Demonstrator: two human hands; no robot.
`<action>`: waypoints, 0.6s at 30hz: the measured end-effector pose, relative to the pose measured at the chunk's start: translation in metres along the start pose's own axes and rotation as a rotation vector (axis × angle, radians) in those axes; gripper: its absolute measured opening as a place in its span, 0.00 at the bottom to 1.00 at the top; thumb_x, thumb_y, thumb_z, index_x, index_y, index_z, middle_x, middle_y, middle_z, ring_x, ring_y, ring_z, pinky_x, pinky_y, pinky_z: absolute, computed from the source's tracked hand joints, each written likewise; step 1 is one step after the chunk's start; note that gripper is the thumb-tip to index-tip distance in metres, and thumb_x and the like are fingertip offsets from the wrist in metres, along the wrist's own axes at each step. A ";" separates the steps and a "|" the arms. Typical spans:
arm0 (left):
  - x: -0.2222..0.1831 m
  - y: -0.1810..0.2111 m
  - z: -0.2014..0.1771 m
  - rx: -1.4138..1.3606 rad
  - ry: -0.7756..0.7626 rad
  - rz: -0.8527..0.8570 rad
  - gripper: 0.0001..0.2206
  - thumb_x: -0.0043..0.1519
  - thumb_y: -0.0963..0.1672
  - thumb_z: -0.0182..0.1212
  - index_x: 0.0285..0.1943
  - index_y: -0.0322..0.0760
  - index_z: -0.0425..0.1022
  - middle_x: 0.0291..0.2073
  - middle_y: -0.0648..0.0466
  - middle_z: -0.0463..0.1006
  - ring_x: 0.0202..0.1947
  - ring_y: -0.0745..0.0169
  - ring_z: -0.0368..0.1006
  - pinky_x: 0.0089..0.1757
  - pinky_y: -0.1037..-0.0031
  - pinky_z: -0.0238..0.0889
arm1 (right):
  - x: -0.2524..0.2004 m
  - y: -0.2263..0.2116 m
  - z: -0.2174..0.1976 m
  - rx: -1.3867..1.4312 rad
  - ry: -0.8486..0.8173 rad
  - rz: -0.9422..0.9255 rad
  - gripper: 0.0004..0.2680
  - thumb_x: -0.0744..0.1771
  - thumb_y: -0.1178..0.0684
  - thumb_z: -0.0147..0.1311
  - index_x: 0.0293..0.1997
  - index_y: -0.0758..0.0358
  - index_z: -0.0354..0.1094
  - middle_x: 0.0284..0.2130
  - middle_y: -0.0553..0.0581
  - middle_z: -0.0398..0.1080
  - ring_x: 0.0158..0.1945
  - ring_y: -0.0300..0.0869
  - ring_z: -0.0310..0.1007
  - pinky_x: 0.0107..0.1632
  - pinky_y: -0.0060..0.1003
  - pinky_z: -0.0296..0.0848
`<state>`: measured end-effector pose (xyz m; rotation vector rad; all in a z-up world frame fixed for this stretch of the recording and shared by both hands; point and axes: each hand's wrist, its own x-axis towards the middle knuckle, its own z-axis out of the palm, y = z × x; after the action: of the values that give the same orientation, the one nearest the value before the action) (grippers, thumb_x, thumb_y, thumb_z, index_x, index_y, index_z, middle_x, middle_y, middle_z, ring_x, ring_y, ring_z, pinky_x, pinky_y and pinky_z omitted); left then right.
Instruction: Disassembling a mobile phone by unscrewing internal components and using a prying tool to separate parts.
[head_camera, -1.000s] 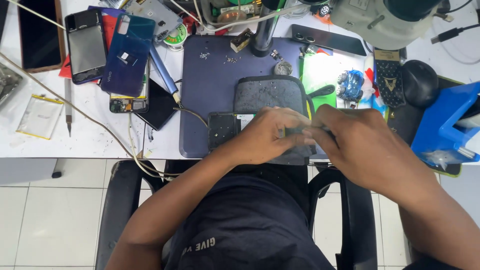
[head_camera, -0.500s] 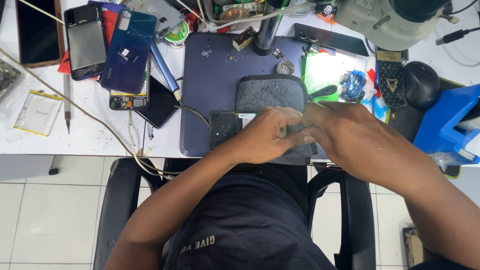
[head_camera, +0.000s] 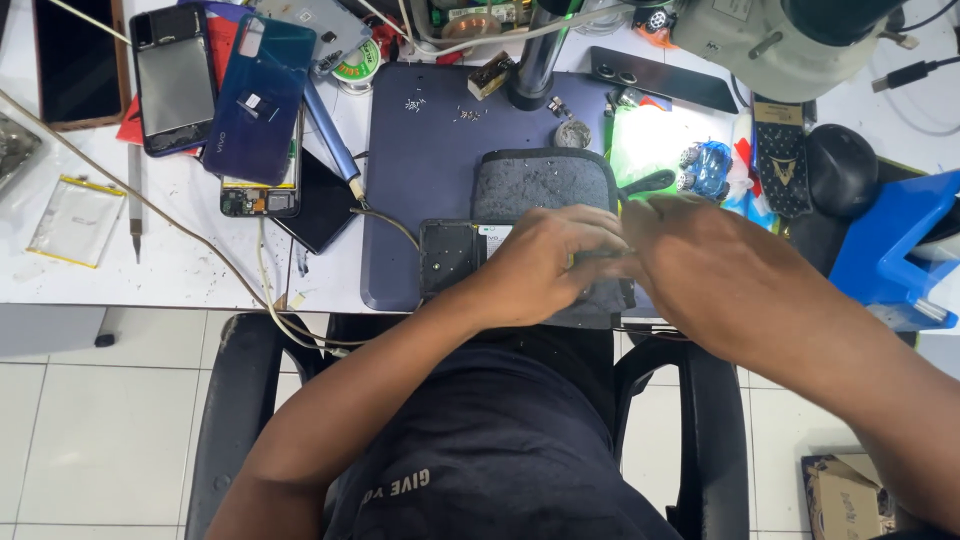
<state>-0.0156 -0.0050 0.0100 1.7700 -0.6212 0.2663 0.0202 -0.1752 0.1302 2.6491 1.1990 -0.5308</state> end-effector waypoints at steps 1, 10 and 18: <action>0.000 -0.001 0.004 0.000 -0.001 0.001 0.09 0.65 0.44 0.62 0.45 0.32 0.82 0.48 0.46 0.83 0.51 0.49 0.80 0.52 0.62 0.74 | 0.000 -0.002 -0.003 0.000 0.001 0.001 0.03 0.69 0.61 0.48 0.37 0.62 0.61 0.24 0.54 0.66 0.24 0.45 0.69 0.24 0.42 0.68; 0.003 0.004 0.006 0.002 -0.120 0.001 0.11 0.69 0.45 0.53 0.42 0.33 0.78 0.34 0.51 0.80 0.40 0.54 0.75 0.40 0.64 0.67 | -0.003 0.006 0.013 0.045 -0.009 -0.126 0.16 0.59 0.76 0.46 0.43 0.58 0.62 0.37 0.56 0.64 0.38 0.48 0.69 0.34 0.45 0.73; -0.005 0.001 -0.004 0.658 -0.114 -0.171 0.17 0.49 0.55 0.78 0.35 0.46 0.80 0.45 0.62 0.75 0.54 0.57 0.66 0.48 0.62 0.53 | -0.002 -0.010 -0.016 0.275 -0.117 0.057 0.03 0.70 0.52 0.47 0.45 0.57 0.63 0.32 0.55 0.71 0.30 0.50 0.76 0.31 0.46 0.72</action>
<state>-0.0202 0.0002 0.0099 2.4717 -0.4851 0.2704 0.0150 -0.1648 0.1453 2.8182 1.0821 -0.8854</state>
